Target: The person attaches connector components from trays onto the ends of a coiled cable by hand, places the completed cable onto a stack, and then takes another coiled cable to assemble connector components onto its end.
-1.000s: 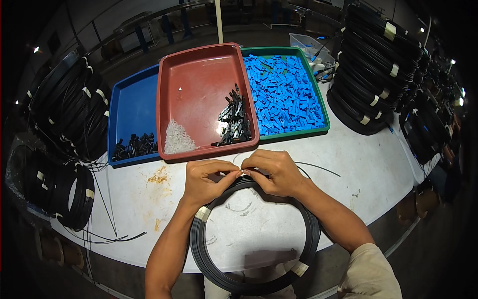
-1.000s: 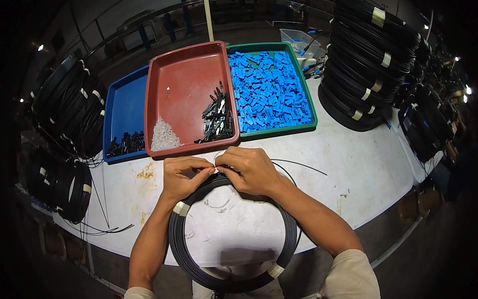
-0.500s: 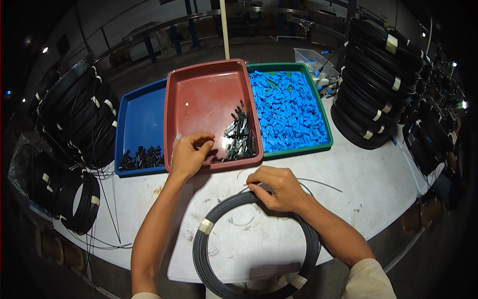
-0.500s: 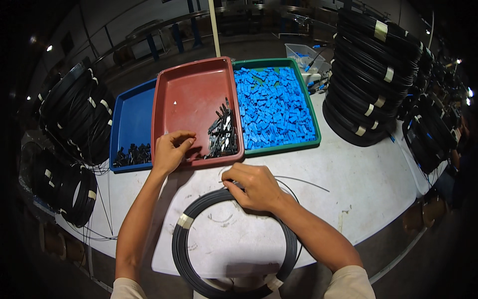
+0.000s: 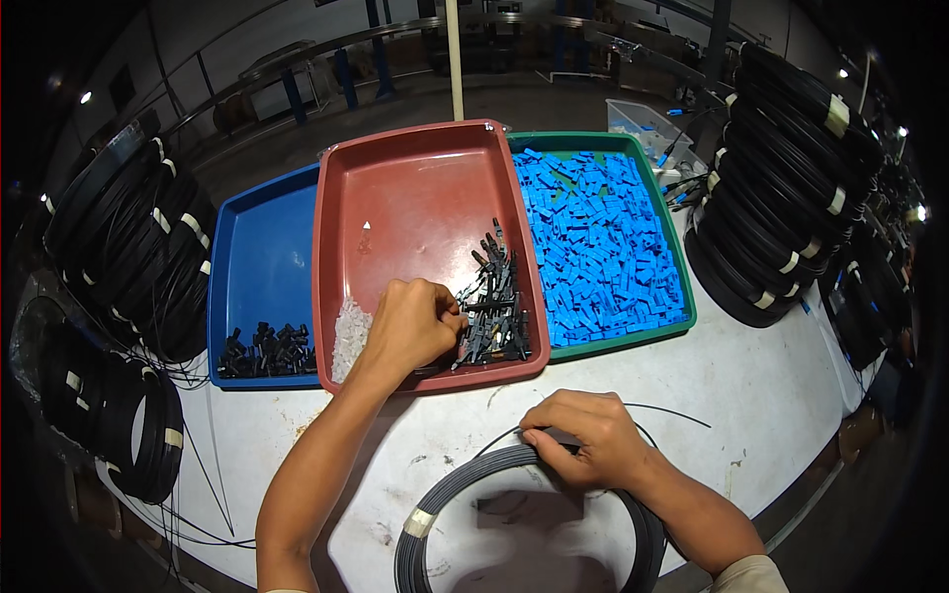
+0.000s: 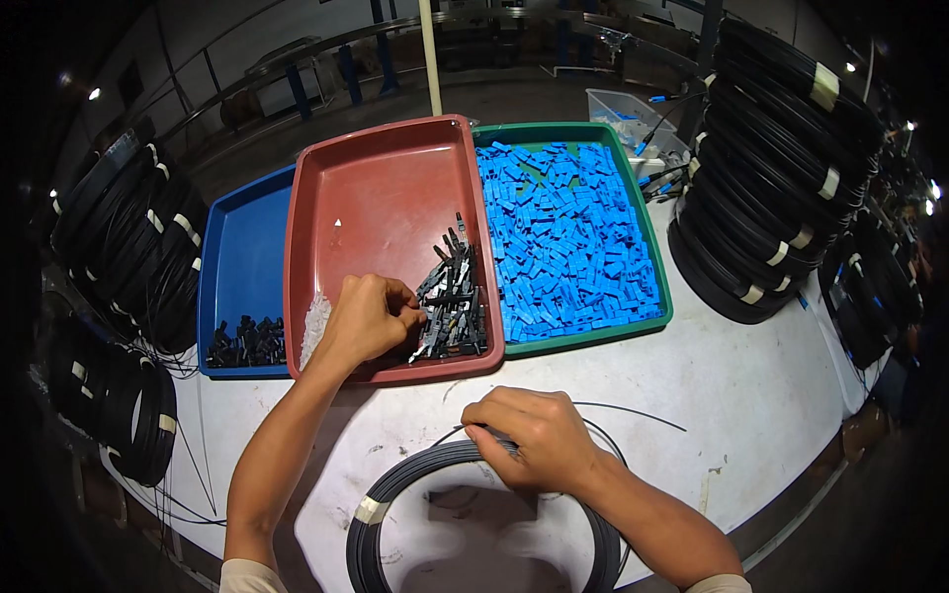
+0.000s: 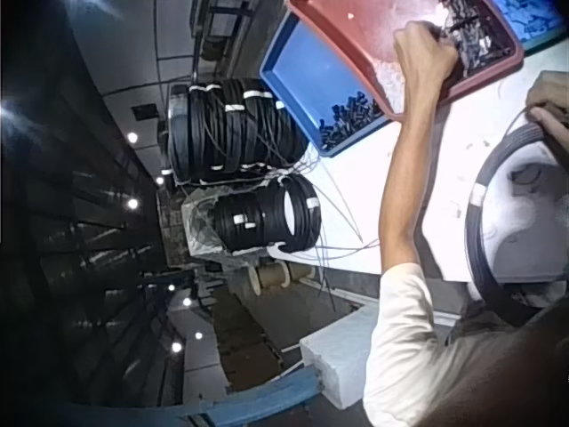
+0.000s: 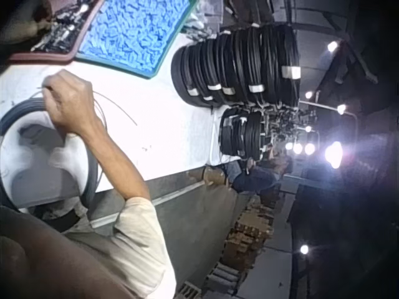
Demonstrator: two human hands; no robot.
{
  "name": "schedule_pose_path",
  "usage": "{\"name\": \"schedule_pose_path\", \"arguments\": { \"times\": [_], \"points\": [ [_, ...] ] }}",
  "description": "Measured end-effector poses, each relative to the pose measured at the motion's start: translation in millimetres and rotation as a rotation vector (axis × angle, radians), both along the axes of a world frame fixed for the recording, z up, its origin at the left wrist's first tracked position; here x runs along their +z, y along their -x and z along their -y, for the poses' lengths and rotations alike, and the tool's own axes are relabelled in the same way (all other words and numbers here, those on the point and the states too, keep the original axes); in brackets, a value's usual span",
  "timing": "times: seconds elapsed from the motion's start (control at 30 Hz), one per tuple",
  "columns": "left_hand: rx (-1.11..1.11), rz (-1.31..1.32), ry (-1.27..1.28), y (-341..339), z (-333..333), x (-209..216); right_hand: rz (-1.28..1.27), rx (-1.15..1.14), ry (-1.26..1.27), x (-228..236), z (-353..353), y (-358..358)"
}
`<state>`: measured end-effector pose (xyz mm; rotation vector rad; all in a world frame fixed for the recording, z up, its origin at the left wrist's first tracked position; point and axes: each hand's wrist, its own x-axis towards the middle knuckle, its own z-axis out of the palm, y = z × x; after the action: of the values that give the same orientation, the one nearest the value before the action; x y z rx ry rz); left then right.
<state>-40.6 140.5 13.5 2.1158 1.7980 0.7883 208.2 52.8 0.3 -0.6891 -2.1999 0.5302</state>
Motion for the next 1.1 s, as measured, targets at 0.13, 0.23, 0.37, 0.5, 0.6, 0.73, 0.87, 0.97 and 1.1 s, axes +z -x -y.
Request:
{"name": "schedule_pose_path", "arguments": {
  "times": [0.13,0.23,0.37,0.5,0.6,0.73,0.87,0.97,1.1],
  "points": [
    [-0.025,-0.003,-0.024,-1.7,-2.5,-6.5,0.038,-0.012,0.006,2.2,-0.2,-1.4],
    [-0.02,-0.007,-0.007,-4.8,-0.2,-3.2,0.04,-0.015,0.008,1.9,-0.8,-0.6],
    [0.015,-0.023,-0.102,-9.2,2.1,-11.1,0.028,-0.01,0.008,0.2,-0.6,-1.9],
    [0.03,-0.058,-0.176,-8.4,11.6,-7.6,0.0,-0.007,0.004,-0.6,2.1,-1.9],
    [0.049,0.234,0.051,-7.0,25.5,9.0,-0.047,-0.002,-0.007,-2.7,3.4,-0.9],
    [-0.078,0.638,0.016,4.6,49.3,4.7,-0.072,-0.003,0.019,-2.0,4.5,-0.9],
    [-0.291,1.014,0.088,-12.1,91.5,-5.9,-0.064,0.042,0.068,1.4,2.2,-3.3],
    [-0.345,1.048,0.026,-24.2,115.4,-20.3,-0.105,0.085,0.084,-0.2,-0.6,-3.2],
    [-0.369,1.075,-0.015,-31.4,123.4,-33.3,-0.109,0.099,0.082,-3.3,-1.4,-1.2]
  ]
}}
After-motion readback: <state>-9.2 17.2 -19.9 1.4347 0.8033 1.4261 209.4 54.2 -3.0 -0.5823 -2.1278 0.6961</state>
